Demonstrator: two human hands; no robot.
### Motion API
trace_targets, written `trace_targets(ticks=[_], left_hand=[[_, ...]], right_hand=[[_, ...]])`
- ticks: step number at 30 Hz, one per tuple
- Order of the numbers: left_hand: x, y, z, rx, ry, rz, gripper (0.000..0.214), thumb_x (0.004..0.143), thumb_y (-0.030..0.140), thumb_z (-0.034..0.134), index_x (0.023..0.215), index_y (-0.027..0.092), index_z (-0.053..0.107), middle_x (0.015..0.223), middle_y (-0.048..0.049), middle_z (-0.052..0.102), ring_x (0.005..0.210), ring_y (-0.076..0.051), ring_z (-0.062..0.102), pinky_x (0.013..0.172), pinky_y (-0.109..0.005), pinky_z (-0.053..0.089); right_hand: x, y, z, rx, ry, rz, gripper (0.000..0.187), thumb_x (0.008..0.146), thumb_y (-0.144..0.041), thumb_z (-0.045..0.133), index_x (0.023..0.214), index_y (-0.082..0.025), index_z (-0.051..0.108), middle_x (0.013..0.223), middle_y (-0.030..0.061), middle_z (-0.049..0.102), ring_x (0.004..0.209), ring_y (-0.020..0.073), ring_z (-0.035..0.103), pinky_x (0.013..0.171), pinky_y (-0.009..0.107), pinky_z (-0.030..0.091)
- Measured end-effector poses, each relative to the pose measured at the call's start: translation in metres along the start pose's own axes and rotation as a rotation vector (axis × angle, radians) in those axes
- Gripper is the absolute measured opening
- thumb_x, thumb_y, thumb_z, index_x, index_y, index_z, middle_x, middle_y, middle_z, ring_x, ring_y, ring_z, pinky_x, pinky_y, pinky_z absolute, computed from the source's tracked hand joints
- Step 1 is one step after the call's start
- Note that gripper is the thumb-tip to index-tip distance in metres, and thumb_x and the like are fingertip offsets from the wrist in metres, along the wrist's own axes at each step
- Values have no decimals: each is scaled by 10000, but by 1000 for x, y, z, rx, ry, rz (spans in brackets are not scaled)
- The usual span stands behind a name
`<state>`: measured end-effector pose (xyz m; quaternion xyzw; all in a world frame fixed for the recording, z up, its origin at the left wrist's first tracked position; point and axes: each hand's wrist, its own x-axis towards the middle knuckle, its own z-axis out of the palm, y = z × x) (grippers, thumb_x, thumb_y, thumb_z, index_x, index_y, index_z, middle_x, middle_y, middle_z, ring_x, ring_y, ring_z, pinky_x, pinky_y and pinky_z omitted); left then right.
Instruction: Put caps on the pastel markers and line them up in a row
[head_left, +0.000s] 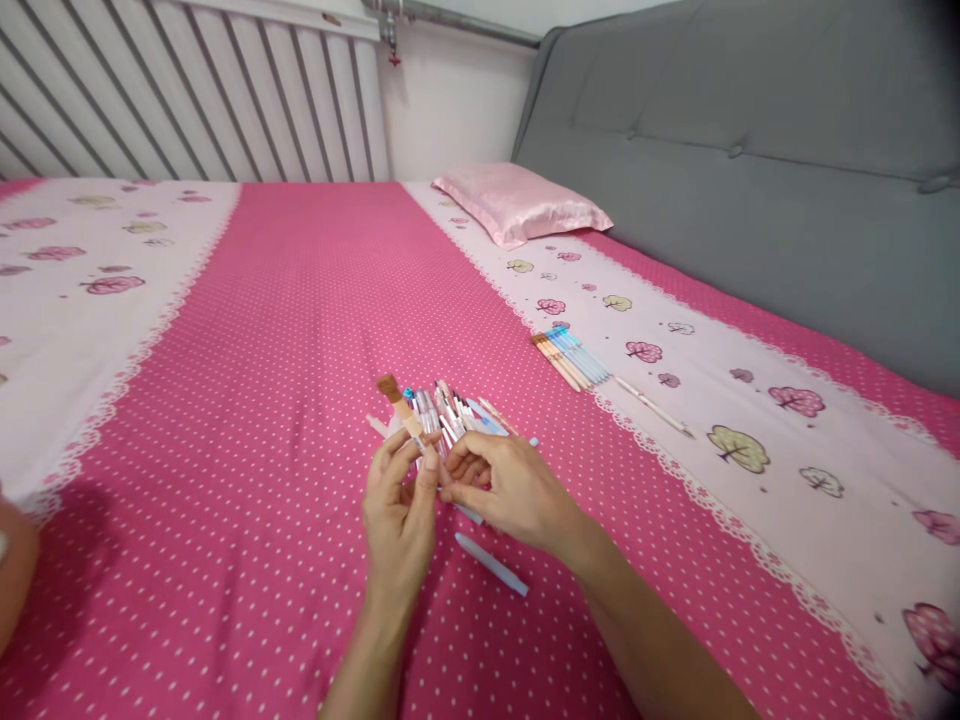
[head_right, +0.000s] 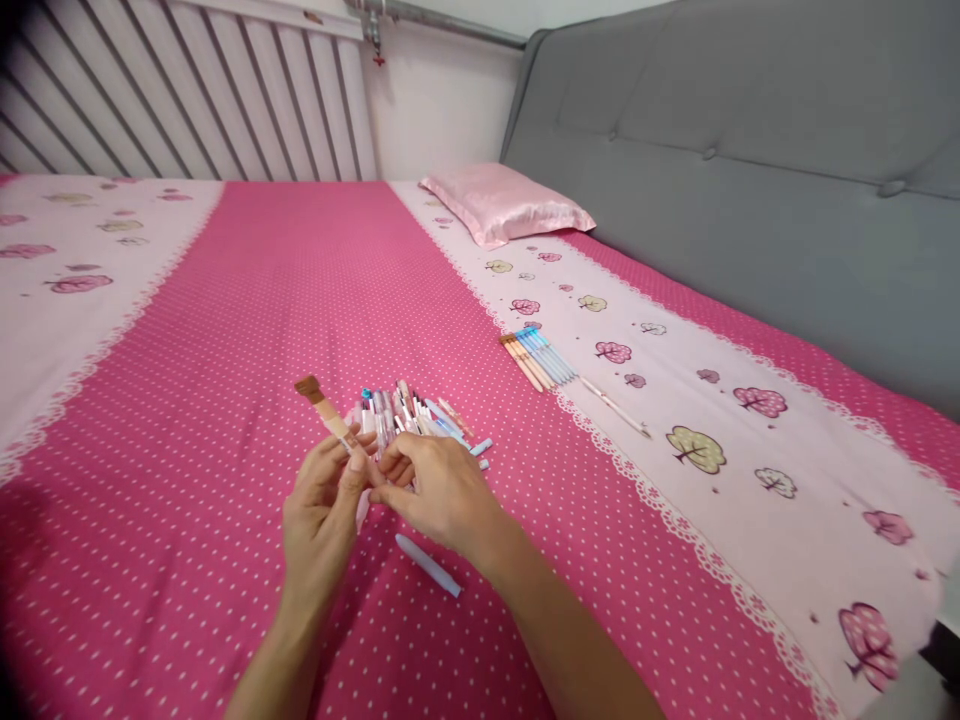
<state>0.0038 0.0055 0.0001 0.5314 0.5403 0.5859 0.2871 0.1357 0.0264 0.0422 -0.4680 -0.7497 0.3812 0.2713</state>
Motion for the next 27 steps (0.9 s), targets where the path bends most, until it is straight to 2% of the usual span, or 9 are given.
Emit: trace_targets(ticks=[2, 7, 11, 15, 20, 23, 27], left_hand=[[0, 0, 0, 9, 9, 6, 233, 840, 345, 533, 997, 233, 665, 1133, -70, 569, 1114, -203, 508, 931, -335, 432], [0, -2, 1, -19, -20, -6, 218, 811, 343, 571, 974, 235, 667, 1121, -73, 550, 1097, -200, 510, 783, -269, 506], [0, 0, 1, -177, -23, -85, 309, 766, 348, 630, 1049, 223, 626, 1141, -80, 573, 1035, -198, 557, 765, -273, 518], [2, 3, -3, -349, 116, -184, 416, 726, 356, 677, 1109, 213, 600, 1072, -72, 638, 863, -151, 619, 694, -236, 524], [7, 3, -8, -468, 299, -247, 313, 719, 364, 683, 972, 181, 676, 918, -51, 686, 607, -71, 584, 603, -200, 499], [10, 3, -9, -537, 331, -298, 285, 676, 369, 715, 868, 160, 697, 825, -42, 693, 559, -64, 565, 559, -190, 482], [12, 3, -9, -565, 343, -333, 275, 652, 365, 731, 829, 157, 698, 827, -41, 696, 578, -73, 576, 560, -193, 480]], right_hand=[[0, -1, 0, 7, -4, 16, 95, 752, -270, 633, 790, -187, 605, 772, 10, 683, 676, 132, 636, 610, 238, 464], [0, 0, -1, -13, 5, 56, 45, 776, -236, 591, 763, -193, 593, 729, -5, 677, 624, 122, 637, 558, 216, 440], [-3, 3, -7, -71, -13, 47, 53, 767, -236, 593, 744, -191, 608, 682, 1, 667, 610, 122, 618, 541, 211, 426], [-6, 7, -13, -100, -61, 60, 99, 765, -279, 598, 725, -194, 627, 681, 7, 671, 608, 128, 611, 535, 218, 434], [-7, 7, -15, -147, -93, 64, 73, 735, -228, 601, 717, -196, 664, 682, 18, 672, 590, 133, 603, 528, 227, 447], [-7, 6, -14, -160, -105, 75, 89, 710, -193, 606, 742, -198, 689, 681, 21, 673, 583, 133, 603, 527, 230, 454], [-7, 5, -14, -154, -99, 77, 97, 702, -183, 606, 732, -199, 697, 671, 19, 673, 577, 133, 604, 529, 231, 460]])
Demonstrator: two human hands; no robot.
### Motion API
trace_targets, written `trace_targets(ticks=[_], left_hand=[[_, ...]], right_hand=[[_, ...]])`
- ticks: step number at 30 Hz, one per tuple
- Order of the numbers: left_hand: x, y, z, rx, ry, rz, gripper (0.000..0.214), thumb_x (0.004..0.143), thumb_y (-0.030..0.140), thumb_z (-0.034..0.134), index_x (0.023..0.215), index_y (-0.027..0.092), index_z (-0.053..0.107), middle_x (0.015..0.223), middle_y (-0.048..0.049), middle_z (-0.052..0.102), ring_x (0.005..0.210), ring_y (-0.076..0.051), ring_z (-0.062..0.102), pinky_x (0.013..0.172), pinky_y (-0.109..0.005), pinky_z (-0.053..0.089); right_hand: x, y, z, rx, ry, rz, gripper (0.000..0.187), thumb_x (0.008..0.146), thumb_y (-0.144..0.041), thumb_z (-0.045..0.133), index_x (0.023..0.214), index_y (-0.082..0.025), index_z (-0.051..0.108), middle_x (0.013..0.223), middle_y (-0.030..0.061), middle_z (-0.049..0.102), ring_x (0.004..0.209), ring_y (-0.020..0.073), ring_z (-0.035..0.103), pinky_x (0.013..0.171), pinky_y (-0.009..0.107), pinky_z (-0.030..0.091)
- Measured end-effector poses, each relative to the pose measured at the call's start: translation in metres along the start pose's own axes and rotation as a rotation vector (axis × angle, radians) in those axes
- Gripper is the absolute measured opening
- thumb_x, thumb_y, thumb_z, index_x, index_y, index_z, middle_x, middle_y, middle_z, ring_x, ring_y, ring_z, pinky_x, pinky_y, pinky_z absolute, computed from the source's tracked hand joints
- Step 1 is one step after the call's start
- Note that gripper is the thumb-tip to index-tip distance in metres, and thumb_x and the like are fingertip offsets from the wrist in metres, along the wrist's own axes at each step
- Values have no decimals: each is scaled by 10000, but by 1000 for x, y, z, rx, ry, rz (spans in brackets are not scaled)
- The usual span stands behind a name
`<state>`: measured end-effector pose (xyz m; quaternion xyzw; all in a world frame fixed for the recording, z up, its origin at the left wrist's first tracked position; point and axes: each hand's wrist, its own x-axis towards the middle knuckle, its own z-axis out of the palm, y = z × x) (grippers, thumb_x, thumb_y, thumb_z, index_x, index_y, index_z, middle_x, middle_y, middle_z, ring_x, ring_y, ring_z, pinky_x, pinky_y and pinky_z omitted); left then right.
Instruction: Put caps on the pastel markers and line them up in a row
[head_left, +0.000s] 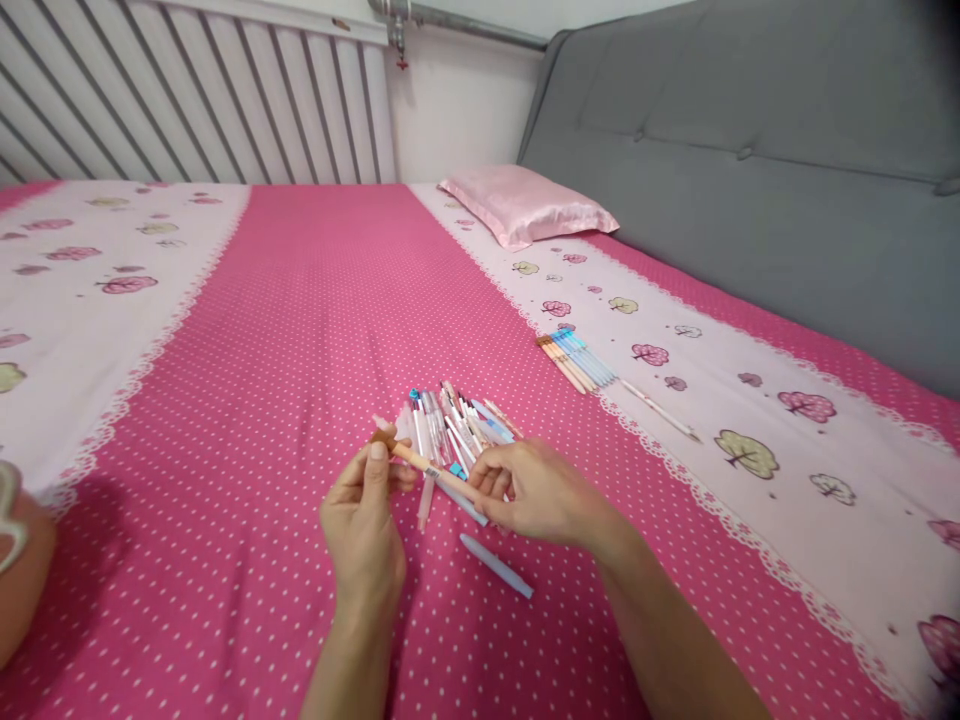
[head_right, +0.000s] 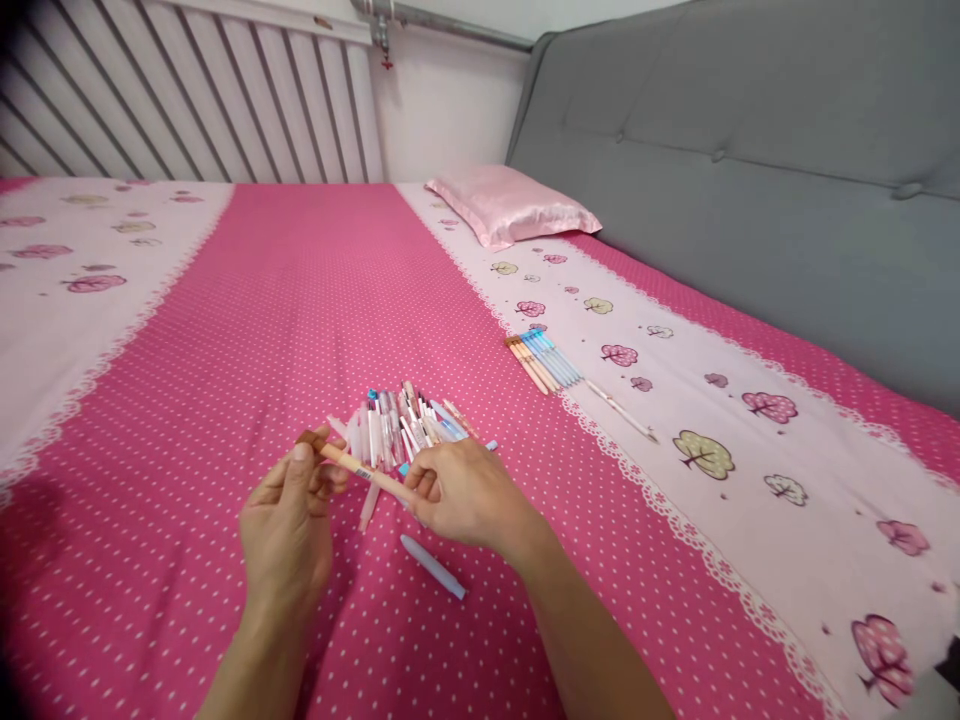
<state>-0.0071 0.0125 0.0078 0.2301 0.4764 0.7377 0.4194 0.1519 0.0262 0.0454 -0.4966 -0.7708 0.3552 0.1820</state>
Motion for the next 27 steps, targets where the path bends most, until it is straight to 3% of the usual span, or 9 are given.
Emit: trace_targets(ticks=[7, 12, 16, 21, 27], left_hand=[[-1, 0, -1, 49, -71, -55, 275, 695, 380, 692, 872, 170, 693, 825, -24, 688, 549, -57, 555, 570, -194, 459], [-1, -1, -1, 93, -66, -26, 277, 686, 402, 695, 843, 174, 691, 852, -20, 683, 572, -63, 560, 612, -208, 464], [-1, -2, 0, 118, -66, -22, 280, 667, 406, 710, 832, 181, 689, 753, -2, 670, 613, -82, 570, 654, -217, 467], [1, -5, 0, 131, -62, -15, 285, 651, 411, 719, 817, 182, 685, 749, 1, 663, 600, -82, 553, 633, -219, 462], [3, -6, -2, 155, -69, -7, 287, 636, 420, 727, 791, 183, 679, 744, 7, 656, 627, -85, 554, 642, -217, 456]], right_hand=[[-2, 1, -5, 47, 0, 26, 123, 726, -213, 585, 767, -210, 701, 667, 7, 681, 578, 126, 615, 540, 227, 477], [-17, 17, -16, 116, 141, 69, 137, 729, -233, 589, 798, -190, 700, 686, 12, 689, 594, 124, 619, 555, 228, 492], [-42, 43, -34, 137, 304, 189, 169, 707, -219, 608, 838, -164, 699, 742, 39, 706, 647, 147, 642, 605, 263, 529], [-81, 86, -69, -72, 532, 352, 197, 695, -233, 593, 841, -155, 698, 762, 64, 714, 702, 192, 662, 695, 323, 533], [-104, 140, -101, -417, 548, 698, 225, 677, -263, 582, 855, -222, 713, 787, 19, 720, 771, 195, 662, 693, 270, 482]])
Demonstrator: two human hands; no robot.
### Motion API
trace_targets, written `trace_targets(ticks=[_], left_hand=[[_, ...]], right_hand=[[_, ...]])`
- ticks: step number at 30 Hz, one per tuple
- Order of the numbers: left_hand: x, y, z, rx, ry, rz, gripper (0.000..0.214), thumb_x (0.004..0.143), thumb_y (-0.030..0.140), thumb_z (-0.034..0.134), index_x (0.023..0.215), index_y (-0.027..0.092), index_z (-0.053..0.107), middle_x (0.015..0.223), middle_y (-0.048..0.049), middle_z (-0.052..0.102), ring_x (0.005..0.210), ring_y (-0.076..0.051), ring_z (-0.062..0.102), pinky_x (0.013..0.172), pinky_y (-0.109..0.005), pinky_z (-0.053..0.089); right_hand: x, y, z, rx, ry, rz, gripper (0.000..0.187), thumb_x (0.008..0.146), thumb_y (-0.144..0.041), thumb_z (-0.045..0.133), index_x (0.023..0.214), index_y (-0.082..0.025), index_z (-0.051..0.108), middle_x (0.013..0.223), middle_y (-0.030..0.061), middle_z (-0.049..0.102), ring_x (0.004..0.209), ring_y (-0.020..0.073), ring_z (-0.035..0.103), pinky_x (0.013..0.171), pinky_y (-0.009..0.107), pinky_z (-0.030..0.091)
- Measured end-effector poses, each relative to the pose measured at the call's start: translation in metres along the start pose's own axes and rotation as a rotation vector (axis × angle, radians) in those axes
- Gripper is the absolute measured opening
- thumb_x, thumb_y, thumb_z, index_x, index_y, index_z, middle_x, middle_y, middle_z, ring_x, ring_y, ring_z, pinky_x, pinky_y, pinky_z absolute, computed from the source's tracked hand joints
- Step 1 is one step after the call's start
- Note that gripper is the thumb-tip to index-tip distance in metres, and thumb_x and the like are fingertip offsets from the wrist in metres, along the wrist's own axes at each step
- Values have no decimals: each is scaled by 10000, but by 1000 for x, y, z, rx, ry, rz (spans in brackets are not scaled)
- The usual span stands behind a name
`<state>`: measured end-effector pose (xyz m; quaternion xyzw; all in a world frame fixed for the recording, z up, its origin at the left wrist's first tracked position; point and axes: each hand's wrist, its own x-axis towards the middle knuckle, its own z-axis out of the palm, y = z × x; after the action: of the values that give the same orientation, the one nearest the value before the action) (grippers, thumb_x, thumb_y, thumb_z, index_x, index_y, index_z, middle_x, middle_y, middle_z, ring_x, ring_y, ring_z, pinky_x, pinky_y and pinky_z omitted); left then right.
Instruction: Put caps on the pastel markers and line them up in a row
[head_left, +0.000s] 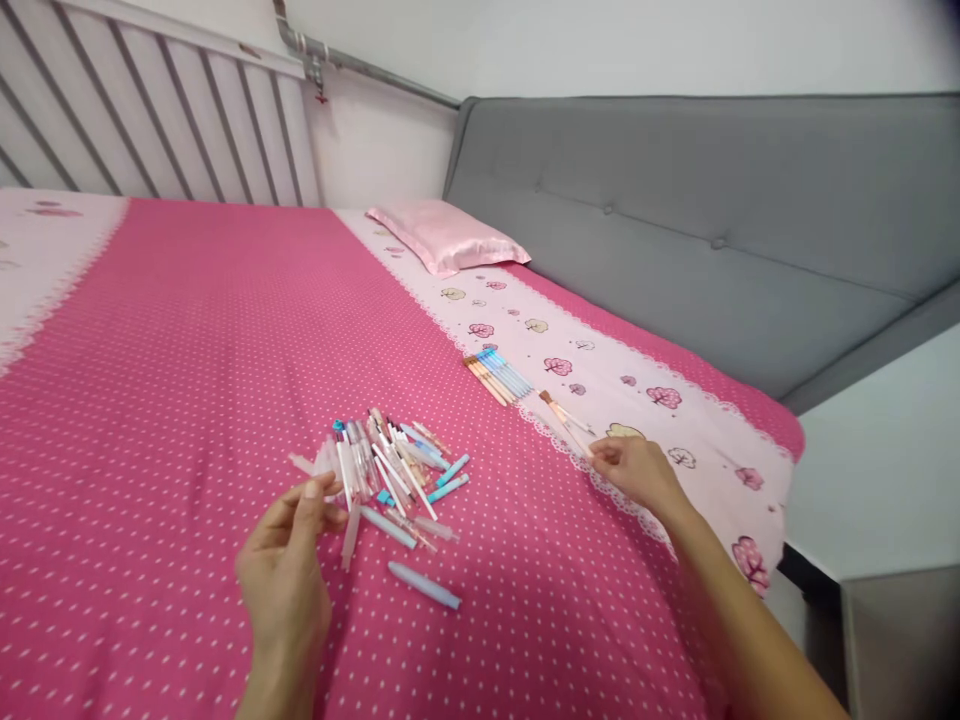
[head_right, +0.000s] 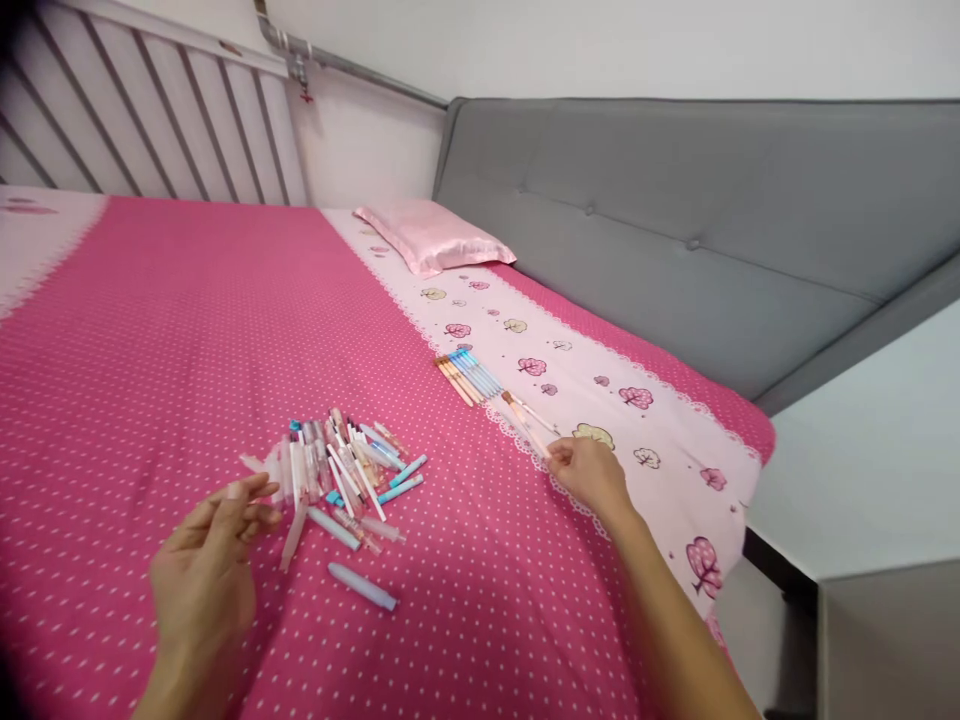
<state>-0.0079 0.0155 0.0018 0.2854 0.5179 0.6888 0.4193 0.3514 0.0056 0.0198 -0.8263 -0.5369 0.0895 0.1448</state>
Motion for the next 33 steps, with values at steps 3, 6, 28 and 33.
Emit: trace_targets(ticks=[3, 6, 28, 33], left_hand=[[1, 0, -2, 3, 3, -4, 298, 634, 424, 728, 808, 187, 678, 763, 11, 657, 600, -73, 534, 624, -212, 450], [2, -1, -2, 17, 8, -4, 303, 643, 426, 721, 826, 189, 679, 770, 11, 654, 602, -74, 532, 634, -219, 452], [0, 1, -2, 111, -1, -16, 359, 633, 476, 713, 846, 189, 682, 738, 5, 653, 637, -96, 561, 712, -265, 462], [-1, 2, -3, 106, 6, -16, 364, 623, 480, 718, 837, 188, 678, 773, -3, 658, 637, -101, 559, 694, -273, 465]], right_hand=[[13, 11, 3, -148, -1, 35, 226, 684, -241, 553, 838, -241, 718, 830, 12, 717, 785, 183, 650, 685, 248, 458], [23, 11, 6, -239, -21, 53, 240, 692, -234, 526, 831, -256, 720, 917, 14, 707, 833, 187, 637, 667, 241, 449], [42, -11, 20, -405, -16, 88, 298, 755, -220, 489, 982, -232, 682, 936, 103, 682, 900, 269, 638, 720, 331, 465], [42, -11, 23, -407, 13, 86, 302, 770, -216, 478, 1002, -245, 670, 942, 97, 683, 902, 270, 638, 724, 336, 464]])
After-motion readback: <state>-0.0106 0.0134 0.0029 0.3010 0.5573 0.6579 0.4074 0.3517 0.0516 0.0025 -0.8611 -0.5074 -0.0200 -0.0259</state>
